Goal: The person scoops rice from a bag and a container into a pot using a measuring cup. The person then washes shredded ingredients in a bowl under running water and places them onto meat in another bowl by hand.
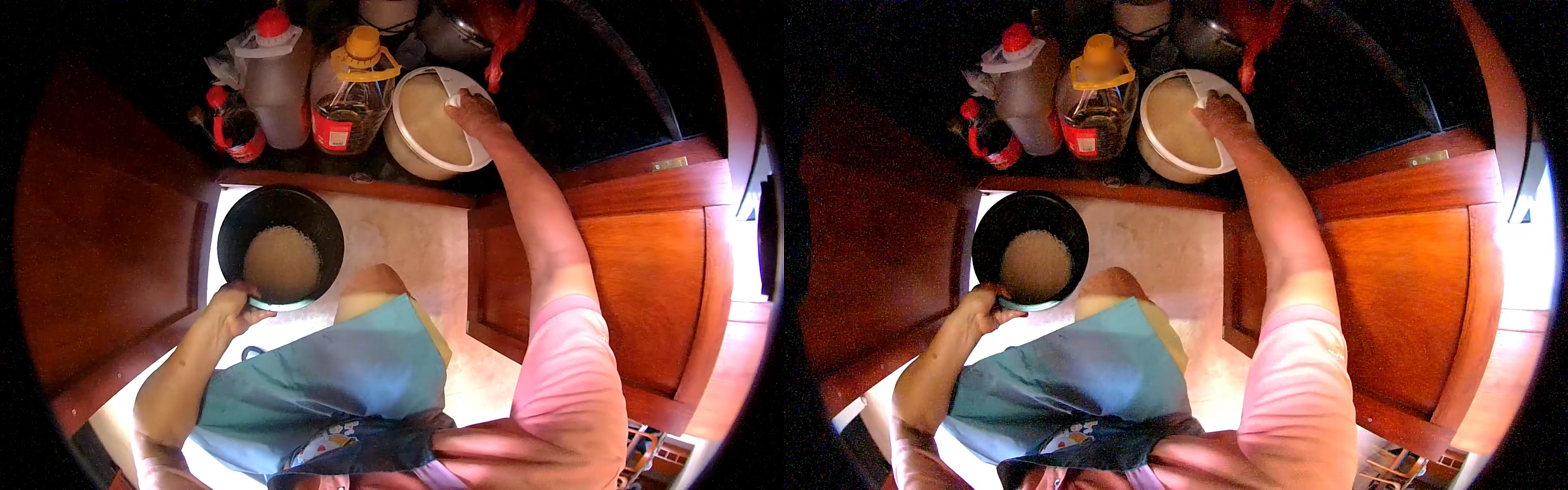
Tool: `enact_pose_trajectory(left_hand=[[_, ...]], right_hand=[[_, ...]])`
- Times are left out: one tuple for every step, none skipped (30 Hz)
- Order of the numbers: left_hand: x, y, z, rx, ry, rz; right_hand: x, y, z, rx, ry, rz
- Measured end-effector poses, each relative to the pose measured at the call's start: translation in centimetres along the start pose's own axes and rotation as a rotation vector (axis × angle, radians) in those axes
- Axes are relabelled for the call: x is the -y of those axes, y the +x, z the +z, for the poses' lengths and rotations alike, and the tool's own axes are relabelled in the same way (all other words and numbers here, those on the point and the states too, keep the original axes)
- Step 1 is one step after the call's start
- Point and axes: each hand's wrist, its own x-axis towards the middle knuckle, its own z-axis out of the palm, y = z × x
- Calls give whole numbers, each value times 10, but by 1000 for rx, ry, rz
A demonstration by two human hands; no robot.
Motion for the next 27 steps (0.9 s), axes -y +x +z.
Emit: enact_pose_trajectory(left_hand=[[-1,0,1,-11,12,11],[-1,1,2,-24,11,10],[-1,1,3,-37,12,8],[-1,1,4,-50,12,6],[-1,1,5,-37,17,1],[-1,0,5,-25,20,-4],[-1,0,5,-14,20,-9],[-1,1,4,-9,23,-5],[1,3,2,-5,27,-2],[1,4,2,1,32,2],[2,5,2,-4,27,-1],[2,6,2,-11,23,-4],[2,6,1,-18,21,-7],[1,6,1,-18,26,-17],[0,7,0,-16,27,-27],[0,8,-1,-13,26,-37],[0,10,-4,-16,19,-40],[0,13,-6,-17,14,-43],[0,15,-8,-18,10,-45],[0,17,-11,-10,11,-37],[1,18,-13,-3,13,-28],[1,18,-13,5,15,-19],[1,19,-14,-8,7,-13],[0,19,-14,-21,-1,-7],[1,18,-14,-36,-8,-1],[1,18,-15,-41,-9,0],[1,18,-15,-45,-9,1]], right_hand=[[-2,-3,-4,-15,-14,-44],[-9,2,-4,-29,-7,-167],[-21,11,0,-42,-1,-288],[-27,13,-1,-54,6,-410],[-33,15,0,-40,46,-423],[-34,13,-3,-26,87,-437],[-33,12,-5,-11,127,-454],[-31,11,-5,-34,165,-411],[-25,7,-7,-56,202,-366],[-18,5,-10,-78,239,-320],[-9,6,-13,-41,132,-190],[1,10,-13,-2,27,-59],[7,12,-13,37,-77,72],[9,13,-16,62,-64,56],[9,15,-18,87,-54,37],[9,16,-21,111,-46,17],[7,15,-24,120,-44,-66],[5,8,-31,129,-42,-147],[4,4,-37,137,-41,-227],[-2,8,-32,92,-58,-255],[-10,14,-20,45,-76,-284],[-10,15,-16,-2,-93,-312],[-10,18,-12,-3,-138,-254],[-2,18,-10,-5,-183,-196],[5,16,-8,-7,-227,-138],[10,15,-7,21,-212,-102],[16,13,-11,47,-197,-66]])
